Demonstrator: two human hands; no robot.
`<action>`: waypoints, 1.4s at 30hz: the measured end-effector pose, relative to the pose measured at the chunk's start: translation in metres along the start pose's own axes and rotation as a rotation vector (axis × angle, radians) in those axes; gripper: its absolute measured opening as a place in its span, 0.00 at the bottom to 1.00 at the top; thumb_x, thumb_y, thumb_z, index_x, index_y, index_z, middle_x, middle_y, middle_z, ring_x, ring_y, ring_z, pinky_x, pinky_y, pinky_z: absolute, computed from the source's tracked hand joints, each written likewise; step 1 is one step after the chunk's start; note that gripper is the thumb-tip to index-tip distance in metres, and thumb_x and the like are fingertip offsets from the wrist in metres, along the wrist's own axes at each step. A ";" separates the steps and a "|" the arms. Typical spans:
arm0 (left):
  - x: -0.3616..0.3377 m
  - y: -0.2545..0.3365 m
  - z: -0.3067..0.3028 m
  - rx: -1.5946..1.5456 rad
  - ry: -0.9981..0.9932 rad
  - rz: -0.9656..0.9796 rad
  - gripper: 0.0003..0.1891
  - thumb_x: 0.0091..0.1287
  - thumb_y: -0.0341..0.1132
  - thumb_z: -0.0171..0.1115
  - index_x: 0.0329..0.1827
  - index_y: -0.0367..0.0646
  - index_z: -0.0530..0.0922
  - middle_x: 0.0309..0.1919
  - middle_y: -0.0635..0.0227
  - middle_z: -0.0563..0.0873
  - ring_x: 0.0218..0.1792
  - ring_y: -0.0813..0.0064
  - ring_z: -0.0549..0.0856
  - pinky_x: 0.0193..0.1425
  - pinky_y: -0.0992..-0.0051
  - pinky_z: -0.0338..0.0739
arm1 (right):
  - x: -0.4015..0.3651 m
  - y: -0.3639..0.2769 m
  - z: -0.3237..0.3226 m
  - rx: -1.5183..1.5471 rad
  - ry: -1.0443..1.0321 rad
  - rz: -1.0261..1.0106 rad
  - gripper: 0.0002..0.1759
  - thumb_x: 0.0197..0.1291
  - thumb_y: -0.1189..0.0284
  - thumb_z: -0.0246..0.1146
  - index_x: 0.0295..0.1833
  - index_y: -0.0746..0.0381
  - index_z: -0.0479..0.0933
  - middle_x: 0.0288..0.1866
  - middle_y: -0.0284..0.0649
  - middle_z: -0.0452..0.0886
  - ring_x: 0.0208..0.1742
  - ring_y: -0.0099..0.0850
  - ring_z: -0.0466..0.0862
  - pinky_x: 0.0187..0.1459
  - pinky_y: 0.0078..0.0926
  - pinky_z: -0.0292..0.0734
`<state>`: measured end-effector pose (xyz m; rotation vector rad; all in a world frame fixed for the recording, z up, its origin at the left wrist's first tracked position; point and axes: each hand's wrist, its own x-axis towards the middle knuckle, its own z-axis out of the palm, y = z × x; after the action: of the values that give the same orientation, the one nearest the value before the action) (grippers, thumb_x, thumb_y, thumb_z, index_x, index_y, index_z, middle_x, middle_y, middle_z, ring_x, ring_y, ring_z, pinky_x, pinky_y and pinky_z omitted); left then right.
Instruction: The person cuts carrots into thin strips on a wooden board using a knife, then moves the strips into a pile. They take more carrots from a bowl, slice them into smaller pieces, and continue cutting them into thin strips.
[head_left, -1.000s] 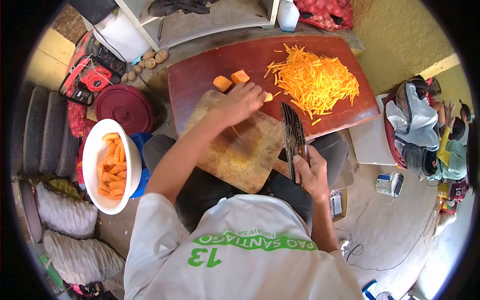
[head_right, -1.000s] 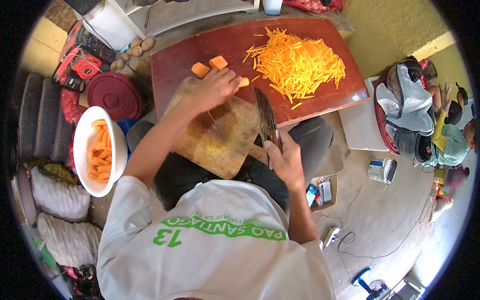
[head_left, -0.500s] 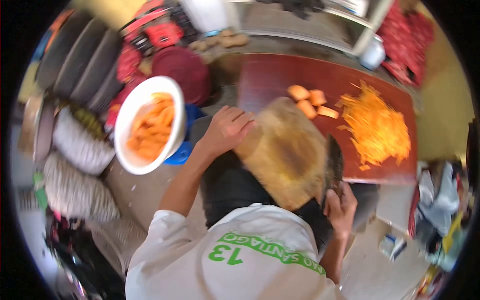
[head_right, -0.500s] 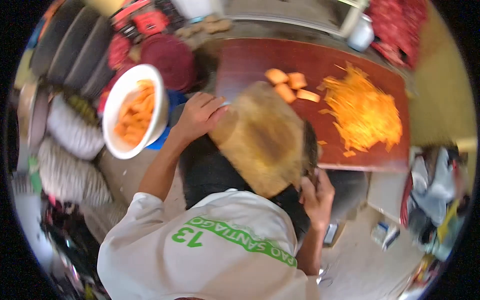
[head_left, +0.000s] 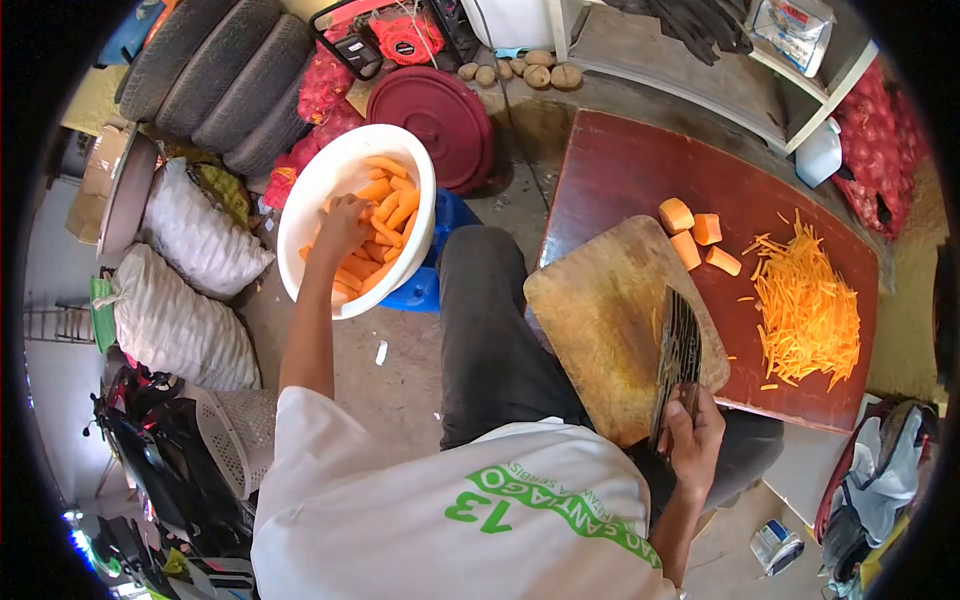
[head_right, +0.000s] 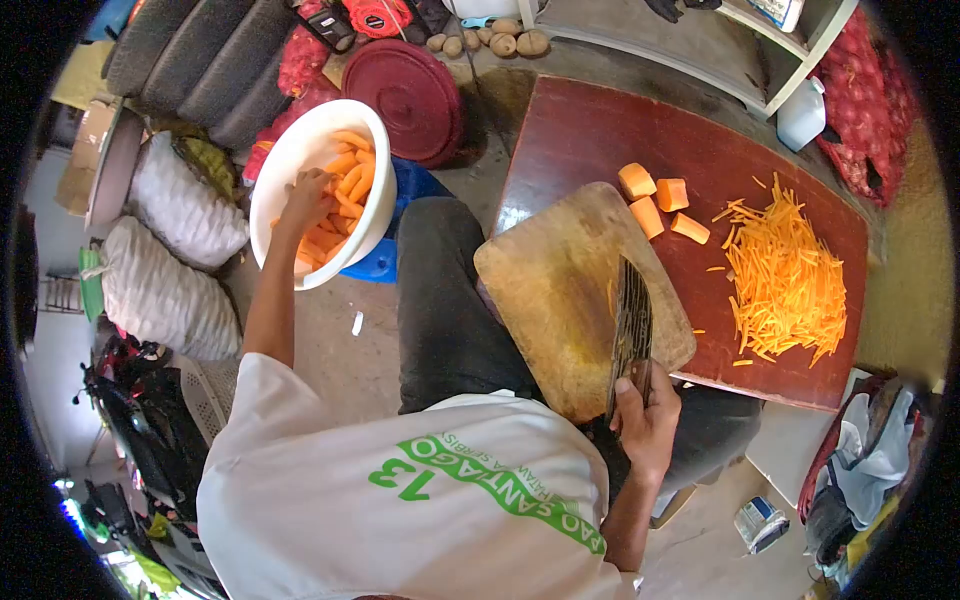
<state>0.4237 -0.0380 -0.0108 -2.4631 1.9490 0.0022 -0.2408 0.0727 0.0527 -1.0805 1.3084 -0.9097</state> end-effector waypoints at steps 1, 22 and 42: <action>0.001 0.005 0.003 0.034 0.012 0.008 0.23 0.59 0.31 0.81 0.60 0.52 0.92 0.64 0.63 0.87 0.73 0.51 0.80 0.79 0.33 0.67 | 0.000 -0.002 0.000 -0.013 0.002 0.012 0.06 0.82 0.77 0.65 0.47 0.66 0.76 0.31 0.26 0.70 0.23 0.15 0.70 0.23 0.19 0.67; -0.103 0.106 -0.131 -0.054 0.537 0.124 0.15 0.69 0.27 0.79 0.57 0.34 0.90 0.42 0.50 0.91 0.41 0.47 0.91 0.48 0.54 0.85 | -0.005 -0.004 -0.007 -0.026 0.001 -0.004 0.06 0.82 0.75 0.66 0.52 0.67 0.79 0.28 0.28 0.73 0.24 0.16 0.74 0.25 0.22 0.68; -0.164 0.408 -0.005 -0.667 0.220 0.777 0.26 0.68 0.38 0.80 0.66 0.35 0.85 0.47 0.57 0.82 0.50 0.51 0.80 0.61 0.51 0.70 | -0.037 -0.014 -0.005 -0.487 0.037 -0.254 0.27 0.71 0.77 0.74 0.72 0.77 0.78 0.48 0.63 0.89 0.45 0.57 0.92 0.47 0.43 0.87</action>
<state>-0.0107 0.0276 -0.0057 -1.7903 3.2994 0.4613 -0.2480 0.1037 0.0767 -1.6430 1.4878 -0.8148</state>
